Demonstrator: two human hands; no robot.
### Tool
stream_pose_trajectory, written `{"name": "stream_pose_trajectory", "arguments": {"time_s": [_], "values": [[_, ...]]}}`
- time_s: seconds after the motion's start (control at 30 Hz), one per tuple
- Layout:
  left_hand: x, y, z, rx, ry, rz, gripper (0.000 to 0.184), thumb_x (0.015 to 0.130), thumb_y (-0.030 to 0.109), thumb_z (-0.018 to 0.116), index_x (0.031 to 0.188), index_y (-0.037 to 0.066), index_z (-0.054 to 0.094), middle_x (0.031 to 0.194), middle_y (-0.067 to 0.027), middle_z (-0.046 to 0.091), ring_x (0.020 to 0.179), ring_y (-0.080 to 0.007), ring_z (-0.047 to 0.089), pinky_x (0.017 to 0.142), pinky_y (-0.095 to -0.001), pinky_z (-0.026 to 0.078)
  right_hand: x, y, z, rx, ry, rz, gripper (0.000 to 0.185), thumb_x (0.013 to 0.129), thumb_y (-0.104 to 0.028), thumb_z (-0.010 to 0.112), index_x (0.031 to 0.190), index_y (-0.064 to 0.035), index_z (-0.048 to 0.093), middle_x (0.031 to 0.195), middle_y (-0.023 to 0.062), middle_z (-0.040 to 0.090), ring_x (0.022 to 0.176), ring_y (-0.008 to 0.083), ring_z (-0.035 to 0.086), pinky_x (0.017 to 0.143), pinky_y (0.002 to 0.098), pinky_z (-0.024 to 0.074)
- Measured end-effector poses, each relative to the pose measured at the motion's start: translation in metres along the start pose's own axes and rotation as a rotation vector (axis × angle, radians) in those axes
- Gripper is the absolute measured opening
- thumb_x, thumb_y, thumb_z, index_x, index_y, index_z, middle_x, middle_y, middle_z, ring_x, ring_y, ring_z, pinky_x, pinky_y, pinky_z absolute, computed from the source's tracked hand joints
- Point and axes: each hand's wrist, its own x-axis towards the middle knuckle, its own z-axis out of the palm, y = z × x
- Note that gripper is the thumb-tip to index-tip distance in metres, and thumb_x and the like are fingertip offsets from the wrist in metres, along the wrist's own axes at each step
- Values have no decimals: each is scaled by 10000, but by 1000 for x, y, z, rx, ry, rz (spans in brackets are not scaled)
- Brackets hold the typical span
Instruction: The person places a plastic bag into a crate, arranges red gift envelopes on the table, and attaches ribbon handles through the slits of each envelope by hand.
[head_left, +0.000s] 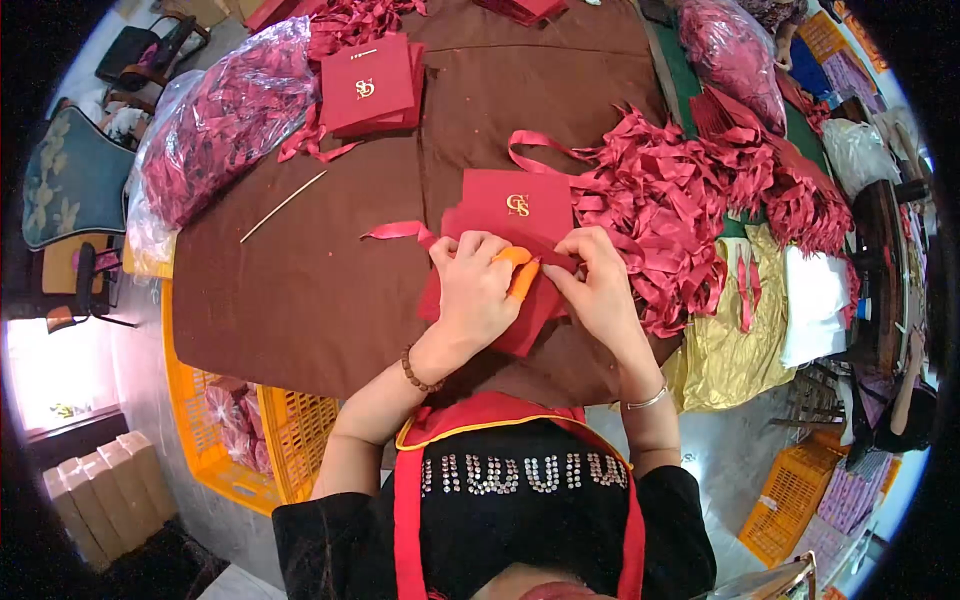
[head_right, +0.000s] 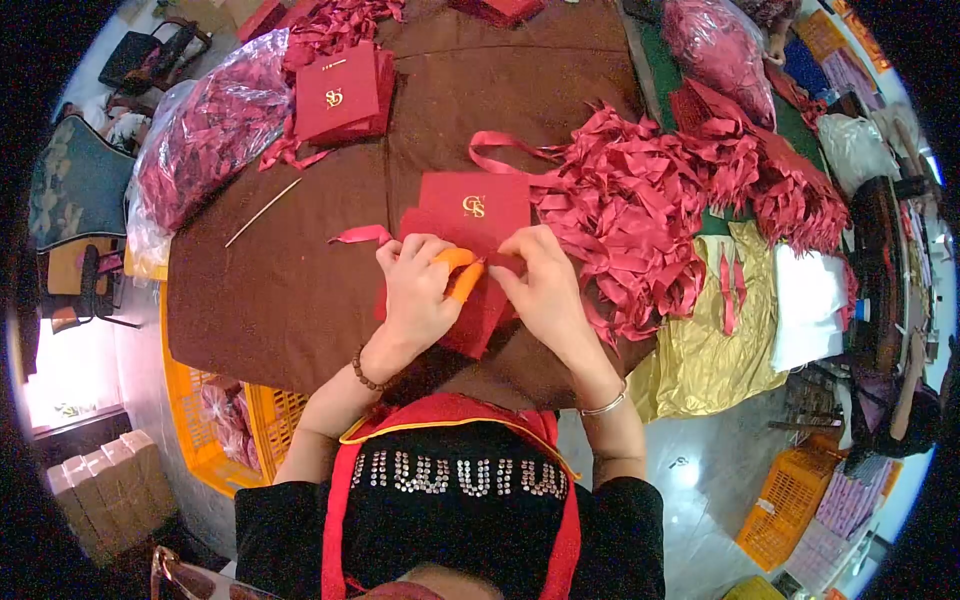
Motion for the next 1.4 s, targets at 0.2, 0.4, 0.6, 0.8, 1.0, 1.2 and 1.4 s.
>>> {"name": "stream_pose_trajectory", "arguments": {"time_s": [0.2,0.4,0.6,0.8,1.0,1.2,1.4], "values": [[1,-1,-10,52,-44,63,132,669,115,675,793,83,642,858,2,596,864,-192,526,787,-401,289,-2,-3,0,2,5,-69,197,727,-35,674,898,-2,585,913,83,531,777,183,535,627,260,427],[5,3,-16,84,-14,158,172,608,77,653,778,78,638,882,-18,586,854,-203,528,786,-404,289,-4,-9,-1,21,-27,-67,172,727,-35,673,879,7,605,908,85,541,840,203,552,680,268,442],[3,5,-20,72,104,132,202,629,122,681,824,80,650,939,-19,592,937,-198,525,821,-403,286,-8,-7,-1,-8,-9,-155,172,727,-19,670,885,9,607,925,90,536,838,202,553,668,269,446],[19,-3,-38,-185,-112,98,189,703,157,669,884,107,652,946,-5,603,968,-183,518,840,-394,281,-14,-12,2,-45,54,-191,164,744,-20,657,900,-12,610,932,108,522,835,254,556,703,312,463],[65,-11,-68,23,-660,90,140,789,212,592,831,100,664,853,-54,632,868,-209,563,786,-374,315,-18,-15,9,-107,73,-284,172,747,-11,656,913,-25,617,926,109,517,816,254,565,669,316,477],[77,-29,-43,-282,-1114,-218,260,828,266,543,959,84,674,892,-168,648,825,-266,619,761,-343,449,-25,-11,17,-121,40,-381,176,751,17,641,919,-26,610,915,112,512,783,264,566,653,331,484],[83,-40,-42,-630,-1266,-384,248,797,129,584,962,-47,640,874,-57,671,814,-106,577,747,-262,454,-24,-12,15,-71,54,-372,179,741,30,648,911,-16,614,900,112,502,772,263,558,652,322,475]]}}
